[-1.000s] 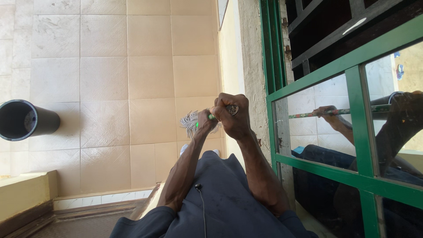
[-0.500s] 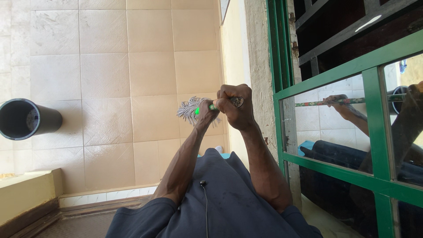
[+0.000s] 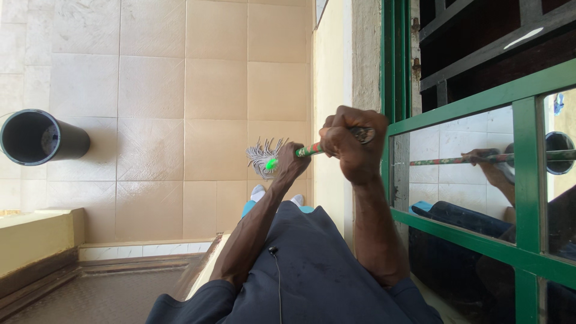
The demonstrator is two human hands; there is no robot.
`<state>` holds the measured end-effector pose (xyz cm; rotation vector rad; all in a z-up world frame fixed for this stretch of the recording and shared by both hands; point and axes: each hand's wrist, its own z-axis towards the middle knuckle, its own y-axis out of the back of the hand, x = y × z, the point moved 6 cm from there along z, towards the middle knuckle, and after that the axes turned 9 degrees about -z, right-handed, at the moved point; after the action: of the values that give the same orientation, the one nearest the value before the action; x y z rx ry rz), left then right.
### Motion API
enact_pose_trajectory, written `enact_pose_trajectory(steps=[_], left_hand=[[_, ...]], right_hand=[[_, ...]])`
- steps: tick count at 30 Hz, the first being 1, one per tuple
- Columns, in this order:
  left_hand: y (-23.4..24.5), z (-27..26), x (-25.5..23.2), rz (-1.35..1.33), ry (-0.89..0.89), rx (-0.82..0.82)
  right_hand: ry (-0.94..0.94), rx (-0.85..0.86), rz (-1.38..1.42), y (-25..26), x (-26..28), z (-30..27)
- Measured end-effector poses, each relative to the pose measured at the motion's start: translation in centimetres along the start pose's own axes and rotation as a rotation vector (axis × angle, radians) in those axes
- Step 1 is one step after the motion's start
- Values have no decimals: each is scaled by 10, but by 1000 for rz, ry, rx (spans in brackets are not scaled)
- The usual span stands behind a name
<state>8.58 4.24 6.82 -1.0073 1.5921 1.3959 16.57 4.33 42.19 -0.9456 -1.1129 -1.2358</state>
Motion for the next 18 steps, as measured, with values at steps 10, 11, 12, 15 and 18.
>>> enact_pose_trajectory(steps=[10,11,12,15,18], left_hand=[[41,19,-82,11,-79,2],[43,20,-83,12,-77,3],[46,21,-83,-6,-99,-14],[45,33,-65,-37,-148,-55],[34,46,-22,-78,-158,-72]], right_hand=[[277,53,-10,3,90,6],[305,53,8,3,93,3],[303,53,9,1,91,3],[313,41,5,-3,71,0],[252,79,-129,-15,25,1]])
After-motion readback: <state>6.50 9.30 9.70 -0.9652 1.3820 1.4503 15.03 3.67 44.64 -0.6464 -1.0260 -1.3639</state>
